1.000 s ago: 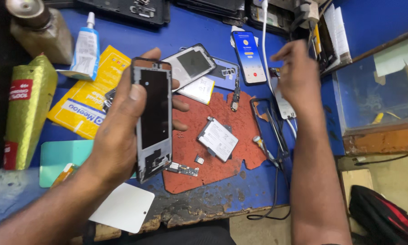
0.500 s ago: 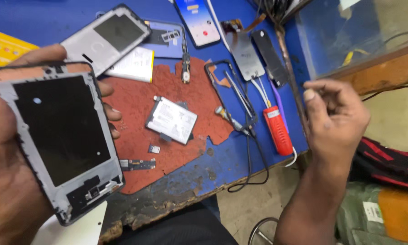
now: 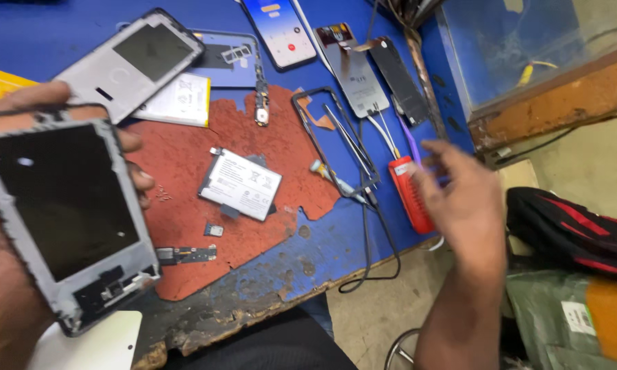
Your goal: The person disassembles a mobile phone by removing the back panel and internal components, then installs a new screen assembly onto the frame and secures it using a screwdriver.
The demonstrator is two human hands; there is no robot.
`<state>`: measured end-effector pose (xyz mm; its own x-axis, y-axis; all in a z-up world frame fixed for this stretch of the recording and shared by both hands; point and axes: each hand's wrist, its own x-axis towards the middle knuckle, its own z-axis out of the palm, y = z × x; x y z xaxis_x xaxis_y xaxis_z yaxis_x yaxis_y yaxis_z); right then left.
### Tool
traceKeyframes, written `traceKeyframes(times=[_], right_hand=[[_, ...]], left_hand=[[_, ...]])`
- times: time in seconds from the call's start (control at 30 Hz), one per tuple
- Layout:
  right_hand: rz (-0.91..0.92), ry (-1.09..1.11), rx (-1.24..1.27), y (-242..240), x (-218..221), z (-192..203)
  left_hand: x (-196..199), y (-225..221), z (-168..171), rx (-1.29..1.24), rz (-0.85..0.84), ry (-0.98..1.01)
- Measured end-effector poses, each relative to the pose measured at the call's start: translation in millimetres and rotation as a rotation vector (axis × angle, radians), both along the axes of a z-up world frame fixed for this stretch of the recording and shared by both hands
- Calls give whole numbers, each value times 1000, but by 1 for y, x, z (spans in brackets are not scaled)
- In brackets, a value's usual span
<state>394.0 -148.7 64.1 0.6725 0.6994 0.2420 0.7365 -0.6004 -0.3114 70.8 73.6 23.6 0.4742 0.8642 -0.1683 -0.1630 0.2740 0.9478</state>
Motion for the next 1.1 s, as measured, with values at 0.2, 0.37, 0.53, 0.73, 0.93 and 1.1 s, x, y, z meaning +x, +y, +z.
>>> traceKeyframes(times=[0.2,0.37,0.53,0.73,0.93,1.1], right_hand=[[37,-165,-78,-18,9,-32],[49,-35,58,-41,25,-38],[90,562,517,-52,31,-35],[406,1081,852,-56,18,-41],[560,1381,846,-54,9,-70],[726,1479,569,-39,26,-99]], left_hand=[[-9,-15,18,48,-148,-206],[-16,-10,15,-53,-256,-330],[-24,-10,23,136,-246,-300],[-18,-12,33,695,-277,-15],[40,-48,12,1403,-317,361],[78,-67,-23,1540,-331,427]])
